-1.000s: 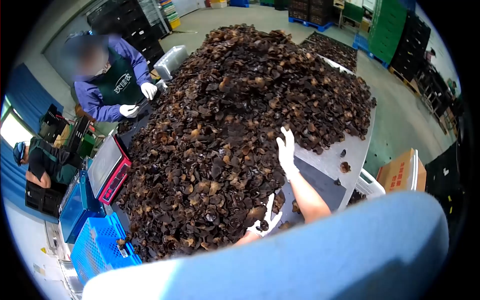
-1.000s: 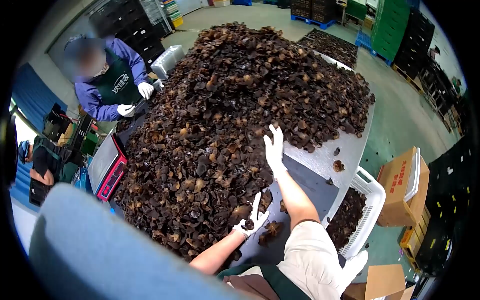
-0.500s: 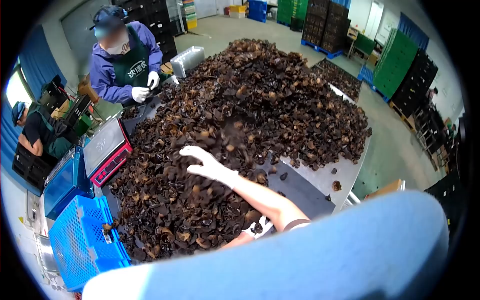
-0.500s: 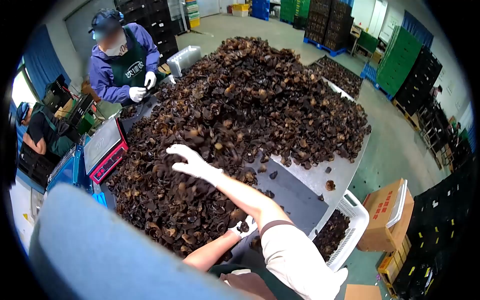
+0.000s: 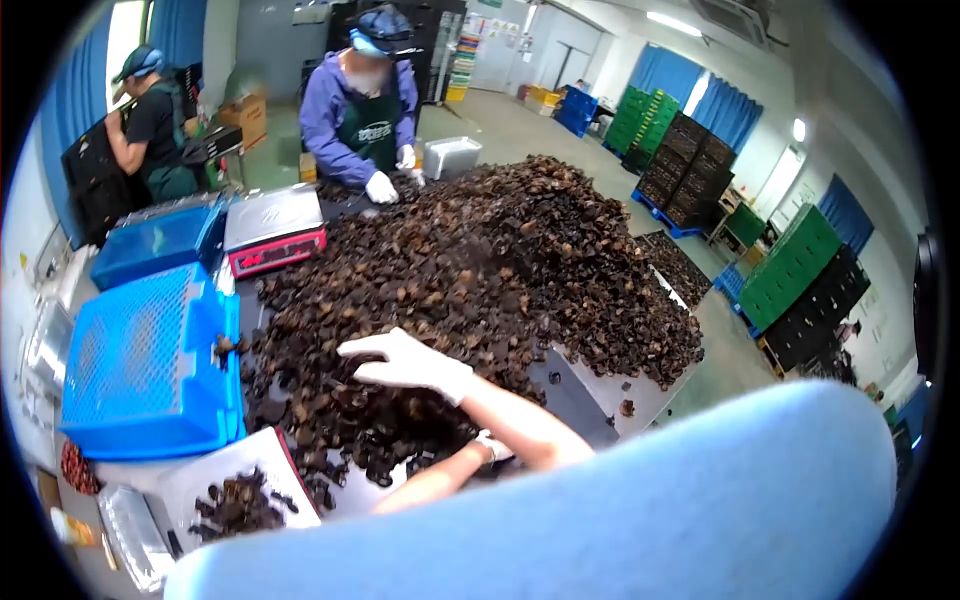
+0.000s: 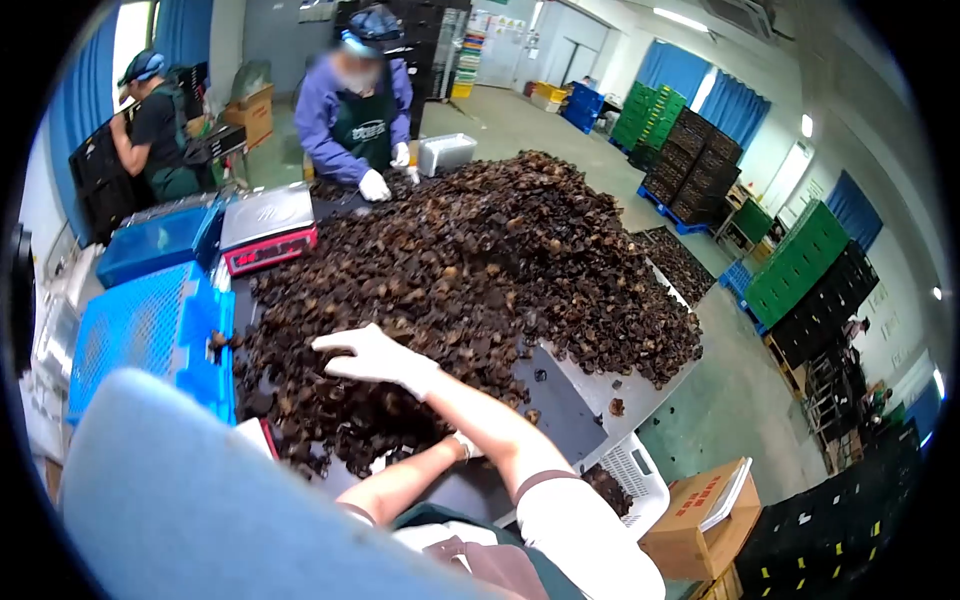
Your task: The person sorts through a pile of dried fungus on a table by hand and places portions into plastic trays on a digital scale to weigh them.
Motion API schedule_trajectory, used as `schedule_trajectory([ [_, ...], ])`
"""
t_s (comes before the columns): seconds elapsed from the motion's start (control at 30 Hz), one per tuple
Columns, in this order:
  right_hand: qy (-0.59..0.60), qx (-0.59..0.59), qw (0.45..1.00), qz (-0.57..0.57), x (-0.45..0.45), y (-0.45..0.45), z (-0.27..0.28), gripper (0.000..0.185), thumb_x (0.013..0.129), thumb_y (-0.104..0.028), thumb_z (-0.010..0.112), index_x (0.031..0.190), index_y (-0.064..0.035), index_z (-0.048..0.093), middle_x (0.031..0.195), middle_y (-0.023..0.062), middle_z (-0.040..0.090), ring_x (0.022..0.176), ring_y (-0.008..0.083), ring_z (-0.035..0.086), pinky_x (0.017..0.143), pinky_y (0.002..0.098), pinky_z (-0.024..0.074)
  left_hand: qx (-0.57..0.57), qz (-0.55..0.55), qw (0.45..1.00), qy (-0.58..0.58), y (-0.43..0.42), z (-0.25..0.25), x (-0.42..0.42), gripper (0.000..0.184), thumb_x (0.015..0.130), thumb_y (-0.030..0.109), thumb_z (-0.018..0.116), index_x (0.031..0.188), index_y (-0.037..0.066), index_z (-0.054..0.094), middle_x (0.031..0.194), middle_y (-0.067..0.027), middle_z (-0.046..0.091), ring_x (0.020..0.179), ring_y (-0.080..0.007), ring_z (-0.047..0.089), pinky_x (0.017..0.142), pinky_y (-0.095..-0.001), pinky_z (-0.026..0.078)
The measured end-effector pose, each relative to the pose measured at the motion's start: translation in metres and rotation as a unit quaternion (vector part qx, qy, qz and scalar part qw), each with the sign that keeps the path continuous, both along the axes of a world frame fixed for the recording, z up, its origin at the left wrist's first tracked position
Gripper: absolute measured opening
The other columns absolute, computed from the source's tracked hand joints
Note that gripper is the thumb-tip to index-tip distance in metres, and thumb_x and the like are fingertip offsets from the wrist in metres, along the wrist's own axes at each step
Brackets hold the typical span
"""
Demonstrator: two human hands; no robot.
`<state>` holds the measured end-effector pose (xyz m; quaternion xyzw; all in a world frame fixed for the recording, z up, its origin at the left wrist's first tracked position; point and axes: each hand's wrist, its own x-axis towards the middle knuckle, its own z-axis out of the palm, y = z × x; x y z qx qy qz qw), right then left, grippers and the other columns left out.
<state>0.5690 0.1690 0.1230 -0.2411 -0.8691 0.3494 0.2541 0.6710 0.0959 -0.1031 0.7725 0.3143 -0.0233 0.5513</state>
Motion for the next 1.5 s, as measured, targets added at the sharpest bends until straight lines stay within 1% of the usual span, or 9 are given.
schedule_trajectory([
  [0.03,0.031,-0.059,0.996,-0.065,0.008,-0.009,0.004,0.041,0.087,-0.025,0.068,0.124,-0.0075,0.064,0.117,0.0111,0.070,0.103,0.0212,0.068,0.092,0.0304,0.0517,-0.010,-0.007,1.000,0.010,-0.006,0.008,-0.006,0.045,0.090,0.039,0.057,0.125,0.012,0.057,0.116,-0.0057,0.061,0.097,-0.0238,0.059,0.083,-0.0422,0.048],
  [0.2,0.116,-0.259,0.935,-0.211,0.081,-0.031,-0.011,0.032,0.097,-0.021,0.057,0.122,-0.0033,0.065,0.096,0.0087,0.072,0.069,0.0126,0.062,0.065,0.0258,0.0525,-0.110,-0.032,0.990,0.079,-0.038,0.076,-0.058,0.043,0.090,0.040,0.055,0.120,0.011,0.063,0.110,-0.0043,0.067,0.090,-0.0227,0.064,0.078,-0.0434,0.052],
  [0.27,0.113,-0.217,0.938,-0.244,0.110,-0.040,-0.043,0.032,0.098,-0.023,0.058,0.122,-0.0037,0.065,0.097,0.0092,0.071,0.075,0.0131,0.063,0.067,0.0258,0.0528,-0.174,-0.005,0.979,0.103,-0.054,0.103,-0.086,0.041,0.088,0.041,0.055,0.116,0.014,0.067,0.107,-0.0033,0.068,0.086,-0.0198,0.063,0.078,-0.0444,0.053],
  [0.43,0.105,-0.264,0.902,-0.324,0.168,-0.086,-0.091,0.029,0.097,-0.017,0.059,0.120,-0.0027,0.066,0.106,0.0068,0.070,0.092,0.0141,0.066,0.078,0.0269,0.0523,0.182,-0.101,0.959,0.191,-0.076,0.189,-0.157,0.051,0.087,0.046,0.054,0.115,0.007,0.068,0.109,-0.0175,0.070,0.101,-0.0330,0.066,0.090,-0.0415,0.051],
  [0.57,0.090,-0.158,0.902,-0.393,0.205,-0.140,-0.135,0.027,0.096,-0.014,0.058,0.117,-0.0003,0.067,0.107,0.0083,0.071,0.096,0.0141,0.065,0.086,0.0265,0.0508,0.290,-0.071,0.919,0.257,-0.104,0.292,-0.202,0.036,0.084,0.036,0.058,0.091,0.005,0.074,0.080,-0.0131,0.072,0.075,-0.0307,0.069,0.071,-0.0410,0.055],
  [0.73,0.154,-0.200,0.844,-0.473,0.236,-0.150,-0.197,0.026,0.094,-0.011,0.059,0.113,0.0039,0.069,0.110,0.0121,0.070,0.100,0.0178,0.064,0.093,0.0304,0.0487,0.299,-0.270,0.713,0.574,-0.051,0.261,-0.172,0.036,0.093,0.045,0.057,0.120,0.024,0.069,0.121,0.0037,0.067,0.114,-0.0221,0.059,0.100,-0.0507,0.045],
  [0.87,0.090,-0.136,0.848,-0.505,0.272,-0.139,-0.224,0.024,0.095,-0.010,0.059,0.111,0.0048,0.068,0.108,0.0123,0.071,0.101,0.0182,0.064,0.094,0.0307,0.0482,0.297,-0.018,0.818,0.493,0.016,0.328,-0.112,0.045,0.087,0.039,0.068,0.125,0.016,0.064,0.124,-0.0092,0.065,0.114,-0.0339,0.058,0.100,-0.0600,0.040],
  [1.2,-0.045,-0.093,0.946,-0.306,0.079,-0.187,-0.085,0.018,0.092,-0.010,0.062,0.106,-0.0029,0.071,0.101,0.0090,0.072,0.093,0.0181,0.067,0.085,0.0298,0.0521,0.382,-0.034,0.832,0.401,-0.073,0.375,-0.256,0.033,0.086,0.033,0.065,0.112,0.011,0.066,0.108,-0.0102,0.065,0.104,-0.0289,0.059,0.089,-0.0474,0.042],
  [1.5,-0.129,-0.159,0.945,0.256,-0.029,-0.288,-0.156,0.037,0.082,-0.015,0.067,0.117,-0.0043,0.062,0.108,0.0163,0.061,0.102,0.0351,0.058,0.090,0.0430,0.0476,0.462,0.070,0.851,0.241,-0.140,0.277,-0.288,0.041,0.084,0.037,0.063,0.112,0.007,0.061,0.103,-0.0129,0.060,0.097,-0.0283,0.057,0.084,-0.0417,0.043],
])
